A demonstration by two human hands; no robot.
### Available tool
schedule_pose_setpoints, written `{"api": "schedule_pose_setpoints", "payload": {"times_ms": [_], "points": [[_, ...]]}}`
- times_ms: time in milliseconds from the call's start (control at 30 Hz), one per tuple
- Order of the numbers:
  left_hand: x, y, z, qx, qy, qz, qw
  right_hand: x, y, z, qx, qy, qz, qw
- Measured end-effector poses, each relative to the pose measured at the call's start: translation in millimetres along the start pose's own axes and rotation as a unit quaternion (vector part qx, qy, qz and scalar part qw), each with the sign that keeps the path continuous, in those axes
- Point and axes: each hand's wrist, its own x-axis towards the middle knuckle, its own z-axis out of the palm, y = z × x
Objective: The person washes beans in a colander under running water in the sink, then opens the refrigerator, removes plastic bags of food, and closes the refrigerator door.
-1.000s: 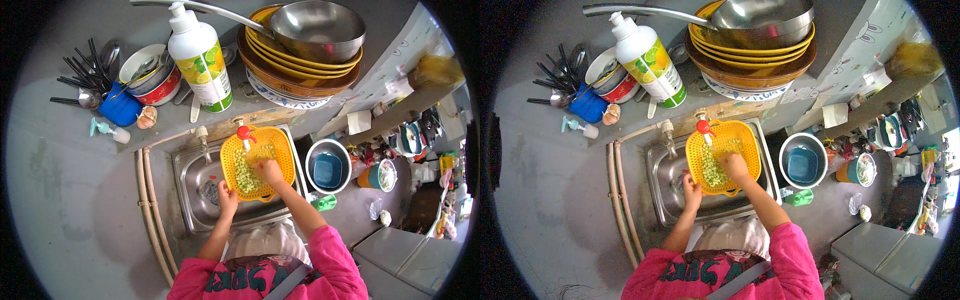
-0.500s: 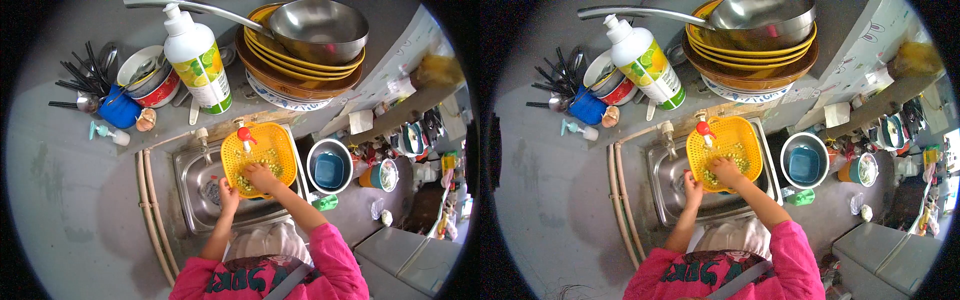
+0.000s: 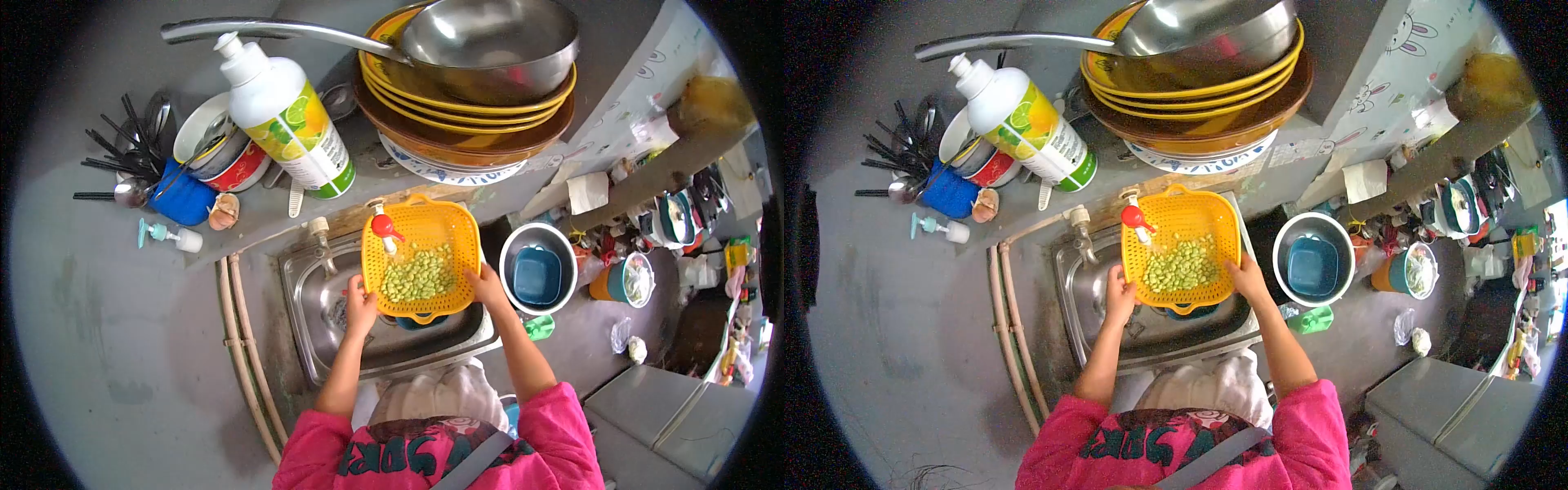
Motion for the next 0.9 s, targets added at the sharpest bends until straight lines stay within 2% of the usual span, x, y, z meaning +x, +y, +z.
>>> {"api": "schedule_pose_setpoints", "payload": {"times_ms": [33, 100, 200, 233, 300, 333, 367, 433, 467, 567, 600, 700, 733, 800, 833, 867, 900], "points": [[2.6, 2.3, 1.3, 0.011, -0.009, -0.011, 1.000, -9.6, -10.5, -4.1, 0.119, -0.090, 0.164, 0.975], [9.5, 6.6, 4.7, 0.028, -0.025, -0.028, 0.999, -10.4, 5.2, -4.0, 0.110, -0.082, 0.146, 0.980], [20.4, -11.3, 9.4, 0.138, -0.023, 0.080, 0.987, -21.2, 16.0, -9.2, 0.139, -0.037, 0.175, 0.974], [21.4, -9.8, 12.6, 0.048, -0.002, 0.058, 0.997, -26.0, 14.4, -11.2, 0.155, -0.016, 0.193, 0.969], [25.0, -3.6, 24.1, -0.135, 0.044, 0.012, 0.990, -24.7, 67.7, -21.2, 0.139, 0.010, 0.123, 0.983], [29.0, 2.9, 30.3, -0.262, -0.004, -0.006, 0.965, -34.0, 51.6, -31.3, 0.134, 0.022, 0.147, 0.980], [33.7, 9.2, 35.4, -0.357, -0.035, -0.068, 0.931, -44.0, 34.1, -40.9, 0.128, 0.034, 0.171, 0.976], [50.3, 5.8, 48.5, -0.359, -0.037, -0.132, 0.923, -48.2, 51.1, -53.0, 0.109, 0.050, 0.093, 0.988], [54.2, 5.1, 56.0, -0.373, -0.031, -0.118, 0.920, -54.1, 49.7, -63.0, 0.118, 0.028, 0.156, 0.980], [59.1, 13.7, 69.4, -0.318, -0.043, -0.112, 0.941, -64.8, 47.5, -71.5, 0.173, 0.049, 0.155, 0.971], [56.3, 24.6, 73.2, -0.277, -0.012, -0.117, 0.954, -68.3, 45.9, -72.5, 0.186, 0.047, 0.146, 0.970], [60.1, 20.0, 66.2, -0.256, 0.001, -0.095, 0.962, -74.5, 43.3, -72.0, 0.166, 0.042, 0.161, 0.972], [60.9, 21.0, 69.3, -0.290, 0.028, -0.094, 0.952, -74.5, 52.0, -68.8, 0.198, 0.043, 0.150, 0.968], [60.5, 26.1, 60.9, -0.299, 0.000, -0.100, 0.949, -74.3, 53.2, -64.7, 0.210, 0.035, 0.143, 0.967], [59.3, 29.4, 57.7, -0.305, -0.013, -0.103, 0.947, -74.8, 50.7, -61.3, 0.216, 0.031, 0.139, 0.966], [60.4, 32.3, 60.1, -0.254, 0.037, -0.133, 0.957, -74.5, 48.1, -59.8, 0.214, 0.014, 0.156, 0.964], [58.0, 38.9, 59.7, -0.256, 0.027, -0.144, 0.956, -74.5, 44.0, -57.4, 0.214, 0.018, 0.157, 0.964]]}}
